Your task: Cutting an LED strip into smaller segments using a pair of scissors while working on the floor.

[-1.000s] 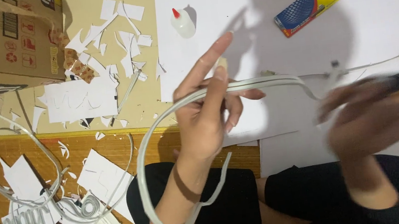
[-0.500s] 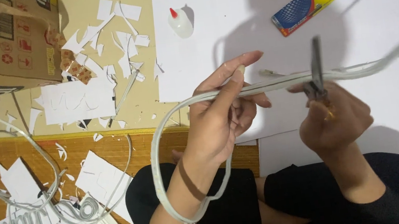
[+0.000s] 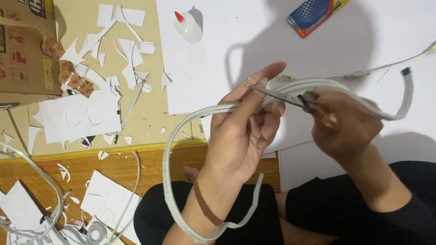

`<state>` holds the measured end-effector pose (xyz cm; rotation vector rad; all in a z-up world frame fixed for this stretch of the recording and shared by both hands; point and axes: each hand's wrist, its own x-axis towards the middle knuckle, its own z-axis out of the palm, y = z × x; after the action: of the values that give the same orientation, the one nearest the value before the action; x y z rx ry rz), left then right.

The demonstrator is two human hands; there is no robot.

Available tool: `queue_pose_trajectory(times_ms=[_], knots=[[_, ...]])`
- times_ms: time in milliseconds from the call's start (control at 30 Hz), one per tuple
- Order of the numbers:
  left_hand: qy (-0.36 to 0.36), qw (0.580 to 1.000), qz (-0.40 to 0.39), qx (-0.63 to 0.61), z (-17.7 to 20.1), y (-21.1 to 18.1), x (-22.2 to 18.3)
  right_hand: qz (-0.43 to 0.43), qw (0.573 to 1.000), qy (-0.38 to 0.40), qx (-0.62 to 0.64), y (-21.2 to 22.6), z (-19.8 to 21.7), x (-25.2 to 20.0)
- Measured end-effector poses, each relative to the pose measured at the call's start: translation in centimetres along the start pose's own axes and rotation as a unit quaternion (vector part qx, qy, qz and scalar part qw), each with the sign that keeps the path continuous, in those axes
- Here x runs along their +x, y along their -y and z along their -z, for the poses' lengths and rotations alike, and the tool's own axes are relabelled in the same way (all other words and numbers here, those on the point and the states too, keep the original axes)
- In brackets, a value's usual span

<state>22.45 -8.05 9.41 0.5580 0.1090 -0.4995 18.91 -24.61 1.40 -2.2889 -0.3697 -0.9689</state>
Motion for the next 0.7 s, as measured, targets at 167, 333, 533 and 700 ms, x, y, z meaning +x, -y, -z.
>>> queue_pose_trajectory(times_ms=[167, 333, 533, 700], knots=[[-0.010, 1.000, 0.007, -0.014, 0.4, -0.5, -0.2, 0.009, 0.999, -0.008, -0.030, -1.9, 0.9, 0.8], [-0.011, 0.999, 0.027, -0.018, 0.1, -0.3, -0.1, -0.033, 0.999, -0.001, 0.005, -0.3, 0.9, 1.7], [0.002, 0.999, 0.021, -0.025, 0.4, 0.3, 0.2, 0.016, 0.997, 0.051, 0.047, 0.3, 0.0, 1.4], [-0.004, 0.999, 0.036, -0.025, -0.3, 0.0, 0.1, 0.049, 0.998, 0.016, -0.019, -2.1, 0.2, 0.1]])
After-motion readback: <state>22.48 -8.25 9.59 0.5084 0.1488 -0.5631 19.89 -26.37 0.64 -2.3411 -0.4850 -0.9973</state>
